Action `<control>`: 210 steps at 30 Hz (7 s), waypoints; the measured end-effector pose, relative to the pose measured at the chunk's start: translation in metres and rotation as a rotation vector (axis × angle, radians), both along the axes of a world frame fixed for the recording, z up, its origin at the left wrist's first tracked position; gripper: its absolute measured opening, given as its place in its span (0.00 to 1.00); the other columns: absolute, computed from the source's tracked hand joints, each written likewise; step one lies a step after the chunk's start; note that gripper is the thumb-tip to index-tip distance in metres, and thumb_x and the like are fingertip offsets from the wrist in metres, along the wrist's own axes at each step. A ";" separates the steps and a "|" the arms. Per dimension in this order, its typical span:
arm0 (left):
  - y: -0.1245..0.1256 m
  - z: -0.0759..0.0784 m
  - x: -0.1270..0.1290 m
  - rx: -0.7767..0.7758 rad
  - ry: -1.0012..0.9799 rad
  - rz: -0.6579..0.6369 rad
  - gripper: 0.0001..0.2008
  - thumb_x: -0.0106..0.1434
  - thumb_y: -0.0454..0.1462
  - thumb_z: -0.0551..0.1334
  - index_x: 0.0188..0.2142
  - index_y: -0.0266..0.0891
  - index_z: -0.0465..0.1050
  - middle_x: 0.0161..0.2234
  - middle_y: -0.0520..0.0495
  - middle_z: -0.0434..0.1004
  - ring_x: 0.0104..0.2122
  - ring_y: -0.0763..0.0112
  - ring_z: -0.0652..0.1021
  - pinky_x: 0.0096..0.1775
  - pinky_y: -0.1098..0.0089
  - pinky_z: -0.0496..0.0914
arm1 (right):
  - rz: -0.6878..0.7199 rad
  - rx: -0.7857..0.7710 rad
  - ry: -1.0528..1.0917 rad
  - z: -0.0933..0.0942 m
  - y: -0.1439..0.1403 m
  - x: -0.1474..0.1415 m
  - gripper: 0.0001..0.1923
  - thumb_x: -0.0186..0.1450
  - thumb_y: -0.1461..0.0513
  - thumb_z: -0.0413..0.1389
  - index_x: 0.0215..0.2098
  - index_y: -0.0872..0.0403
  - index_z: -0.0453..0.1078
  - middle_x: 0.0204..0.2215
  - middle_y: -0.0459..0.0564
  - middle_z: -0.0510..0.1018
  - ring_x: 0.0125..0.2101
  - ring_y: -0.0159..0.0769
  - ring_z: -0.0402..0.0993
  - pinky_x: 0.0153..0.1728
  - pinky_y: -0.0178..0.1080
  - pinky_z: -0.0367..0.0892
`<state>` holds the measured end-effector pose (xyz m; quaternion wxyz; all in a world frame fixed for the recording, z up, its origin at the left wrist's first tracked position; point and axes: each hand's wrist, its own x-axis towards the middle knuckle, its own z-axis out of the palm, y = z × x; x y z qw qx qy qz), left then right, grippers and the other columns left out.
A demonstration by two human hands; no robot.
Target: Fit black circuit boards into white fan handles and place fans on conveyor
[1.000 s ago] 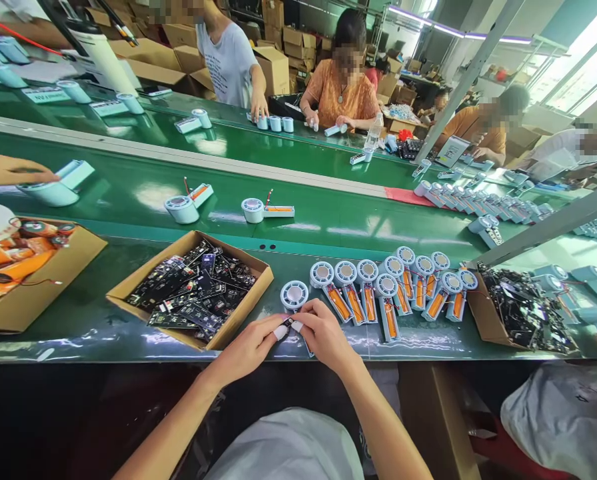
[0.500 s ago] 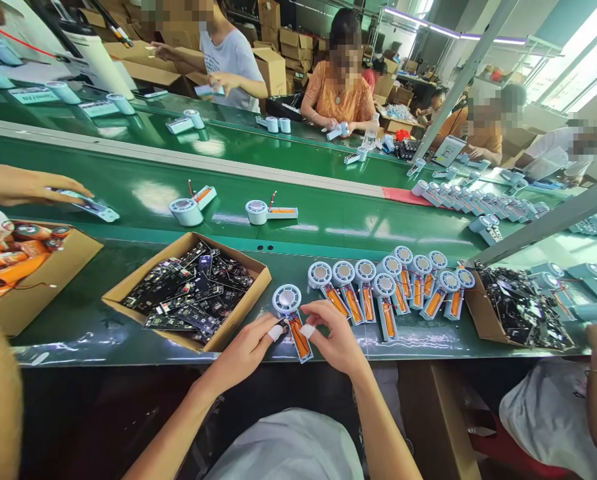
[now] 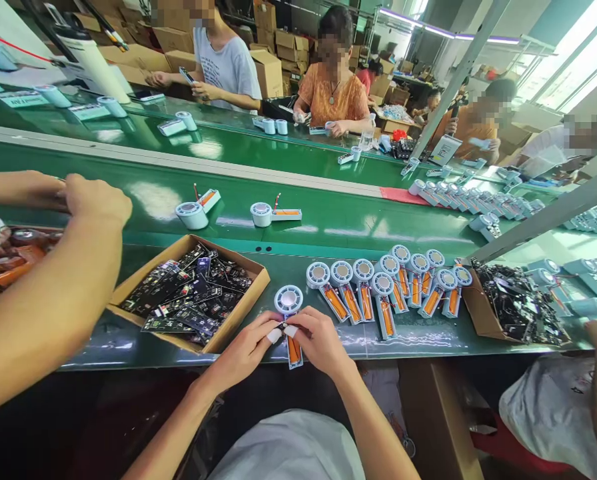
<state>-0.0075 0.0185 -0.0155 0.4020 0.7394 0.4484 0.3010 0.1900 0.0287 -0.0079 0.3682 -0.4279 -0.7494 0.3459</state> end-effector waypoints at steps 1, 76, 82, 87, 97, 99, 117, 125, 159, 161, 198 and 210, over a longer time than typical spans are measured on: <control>0.000 0.000 -0.001 0.005 0.016 0.016 0.16 0.73 0.38 0.48 0.40 0.40 0.75 0.42 0.44 0.74 0.42 0.65 0.76 0.45 0.67 0.70 | 0.000 -0.048 0.035 0.002 -0.001 0.003 0.08 0.69 0.61 0.56 0.42 0.52 0.78 0.32 0.49 0.78 0.31 0.34 0.75 0.31 0.34 0.71; -0.009 0.007 -0.001 -0.231 -0.322 0.224 0.13 0.62 0.39 0.60 0.40 0.39 0.83 0.28 0.50 0.77 0.24 0.73 0.73 0.27 0.75 0.71 | 0.064 0.134 -0.128 0.005 0.006 -0.001 0.10 0.72 0.61 0.53 0.41 0.51 0.77 0.35 0.51 0.77 0.37 0.38 0.75 0.39 0.38 0.71; -0.010 0.005 -0.003 -0.317 -0.325 0.274 0.13 0.61 0.41 0.62 0.41 0.39 0.82 0.24 0.51 0.76 0.23 0.71 0.74 0.27 0.73 0.71 | 0.184 0.127 -0.225 0.003 0.013 -0.002 0.09 0.69 0.66 0.54 0.45 0.53 0.75 0.40 0.52 0.77 0.40 0.40 0.74 0.42 0.40 0.70; -0.009 0.004 -0.007 -0.318 -0.310 0.260 0.14 0.60 0.42 0.62 0.41 0.39 0.82 0.28 0.49 0.79 0.25 0.69 0.77 0.28 0.72 0.73 | 0.158 0.079 -0.207 0.006 0.016 0.000 0.07 0.67 0.67 0.58 0.42 0.53 0.76 0.38 0.50 0.77 0.39 0.38 0.74 0.41 0.39 0.71; -0.003 0.000 -0.008 -0.167 -0.253 0.254 0.14 0.63 0.40 0.60 0.44 0.40 0.80 0.45 0.44 0.84 0.47 0.59 0.81 0.53 0.61 0.73 | 0.308 0.345 -0.745 0.045 -0.009 0.013 0.17 0.67 0.75 0.50 0.44 0.51 0.74 0.39 0.51 0.74 0.34 0.37 0.70 0.34 0.37 0.67; 0.001 0.001 -0.009 -0.144 -0.228 0.234 0.13 0.64 0.40 0.60 0.44 0.40 0.81 0.45 0.44 0.85 0.47 0.59 0.82 0.53 0.60 0.73 | 0.327 0.415 -0.823 0.046 -0.004 0.011 0.14 0.67 0.74 0.51 0.43 0.53 0.73 0.37 0.51 0.73 0.32 0.37 0.69 0.32 0.38 0.65; -0.007 0.008 0.004 -0.153 -0.135 0.240 0.17 0.67 0.38 0.55 0.53 0.42 0.73 0.38 0.45 0.85 0.35 0.64 0.84 0.36 0.70 0.76 | -0.134 -0.193 0.211 0.006 0.007 -0.006 0.07 0.68 0.60 0.55 0.41 0.52 0.74 0.30 0.48 0.81 0.29 0.36 0.78 0.30 0.37 0.75; -0.027 -0.001 0.022 -0.041 -0.073 0.389 0.15 0.67 0.37 0.54 0.52 0.43 0.70 0.38 0.46 0.83 0.29 0.67 0.82 0.33 0.69 0.75 | -0.320 -0.090 0.214 -0.004 -0.009 -0.023 0.09 0.64 0.62 0.56 0.42 0.53 0.75 0.32 0.49 0.81 0.32 0.36 0.78 0.37 0.39 0.75; -0.023 0.000 0.021 0.017 -0.203 0.442 0.14 0.65 0.35 0.57 0.44 0.40 0.81 0.42 0.43 0.85 0.40 0.61 0.83 0.45 0.64 0.78 | -0.062 0.038 -0.132 0.016 0.003 -0.014 0.11 0.68 0.69 0.52 0.44 0.52 0.74 0.35 0.50 0.77 0.36 0.37 0.74 0.37 0.37 0.70; -0.018 0.004 0.017 -0.026 -0.234 0.409 0.14 0.65 0.37 0.58 0.42 0.40 0.82 0.41 0.43 0.85 0.39 0.61 0.83 0.43 0.65 0.78 | -0.020 -0.001 -0.077 0.015 0.006 -0.010 0.11 0.69 0.68 0.53 0.44 0.52 0.75 0.37 0.49 0.78 0.36 0.37 0.76 0.38 0.36 0.70; -0.011 0.007 0.005 -0.005 -0.212 0.264 0.13 0.67 0.37 0.57 0.42 0.41 0.81 0.43 0.44 0.84 0.45 0.62 0.82 0.49 0.65 0.75 | 0.095 0.079 -0.035 0.004 0.015 -0.003 0.09 0.73 0.59 0.52 0.42 0.51 0.75 0.37 0.52 0.79 0.38 0.38 0.76 0.40 0.38 0.71; -0.032 0.021 0.020 -0.184 -0.227 0.348 0.19 0.71 0.43 0.49 0.49 0.42 0.76 0.49 0.43 0.81 0.50 0.60 0.79 0.53 0.61 0.71 | -0.071 -0.406 0.038 0.031 -0.002 -0.008 0.14 0.67 0.54 0.58 0.45 0.54 0.74 0.29 0.46 0.76 0.29 0.34 0.71 0.30 0.34 0.66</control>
